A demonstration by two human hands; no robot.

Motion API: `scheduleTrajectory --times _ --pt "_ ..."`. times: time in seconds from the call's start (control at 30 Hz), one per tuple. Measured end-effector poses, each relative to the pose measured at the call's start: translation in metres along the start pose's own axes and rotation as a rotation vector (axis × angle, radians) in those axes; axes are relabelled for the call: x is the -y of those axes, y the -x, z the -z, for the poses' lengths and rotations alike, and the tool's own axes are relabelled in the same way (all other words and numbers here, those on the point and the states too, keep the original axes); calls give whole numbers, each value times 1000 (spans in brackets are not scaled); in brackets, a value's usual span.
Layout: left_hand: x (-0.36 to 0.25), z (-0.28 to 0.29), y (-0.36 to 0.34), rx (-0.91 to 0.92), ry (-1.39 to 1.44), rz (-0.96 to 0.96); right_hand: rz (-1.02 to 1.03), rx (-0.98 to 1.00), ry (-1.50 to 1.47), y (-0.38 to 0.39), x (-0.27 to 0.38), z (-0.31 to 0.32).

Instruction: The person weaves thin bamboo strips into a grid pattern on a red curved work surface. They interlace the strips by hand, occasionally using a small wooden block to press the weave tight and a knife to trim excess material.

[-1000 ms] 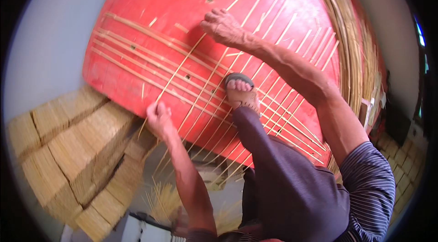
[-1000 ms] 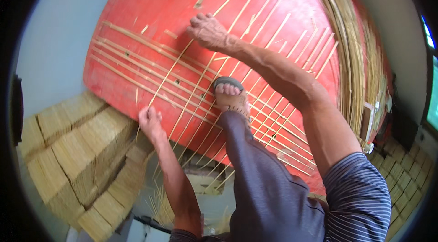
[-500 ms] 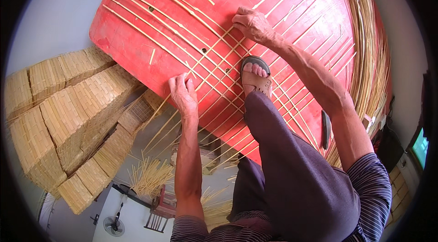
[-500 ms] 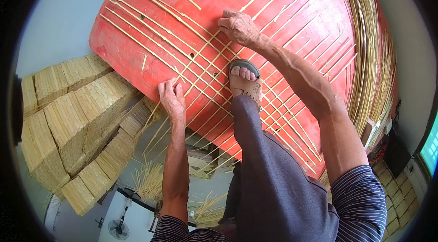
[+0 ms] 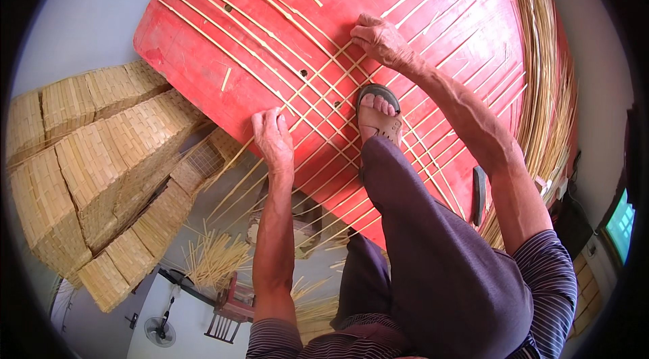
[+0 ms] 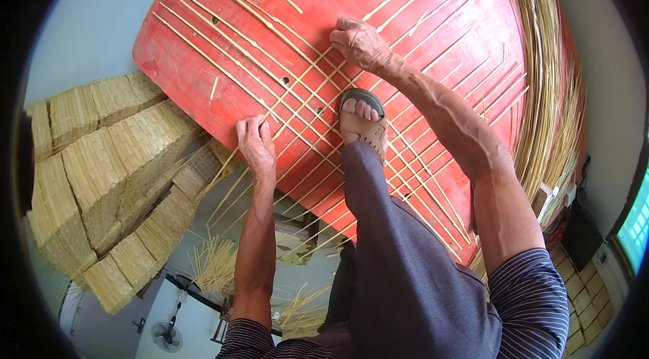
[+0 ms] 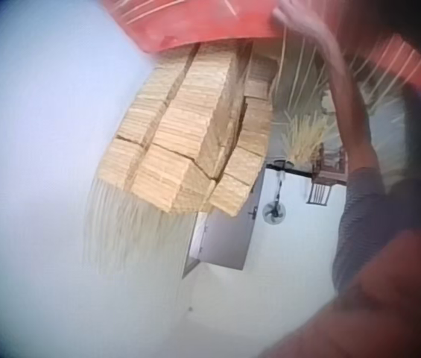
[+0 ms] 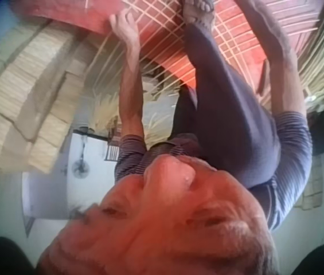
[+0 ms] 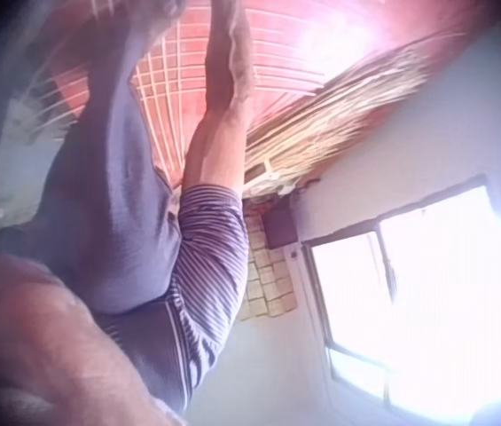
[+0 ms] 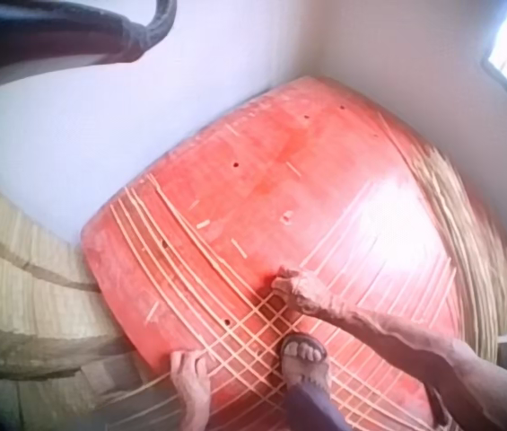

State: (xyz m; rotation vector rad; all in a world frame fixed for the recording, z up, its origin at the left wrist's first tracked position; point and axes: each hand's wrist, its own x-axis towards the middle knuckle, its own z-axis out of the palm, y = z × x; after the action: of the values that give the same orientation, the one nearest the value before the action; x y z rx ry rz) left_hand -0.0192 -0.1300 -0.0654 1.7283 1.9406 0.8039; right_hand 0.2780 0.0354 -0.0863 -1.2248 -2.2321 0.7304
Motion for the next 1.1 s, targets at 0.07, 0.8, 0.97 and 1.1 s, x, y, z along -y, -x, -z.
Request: scheduleTrajectory --times 0.07,0.8,0.97,1.1 --pt "2 0 2 3 -18 -7 13 6 -20 0 1 -2" --pt "-93 -50 -191 237 1175 868 -1052 -13 -459 8 72 -25" --pt "-97 -59 -202 252 1168 926 -1054 -114 -548 12 79 -25" --pt "-97 -67 -200 255 1175 914 -1052 -117 -563 12 75 -26"
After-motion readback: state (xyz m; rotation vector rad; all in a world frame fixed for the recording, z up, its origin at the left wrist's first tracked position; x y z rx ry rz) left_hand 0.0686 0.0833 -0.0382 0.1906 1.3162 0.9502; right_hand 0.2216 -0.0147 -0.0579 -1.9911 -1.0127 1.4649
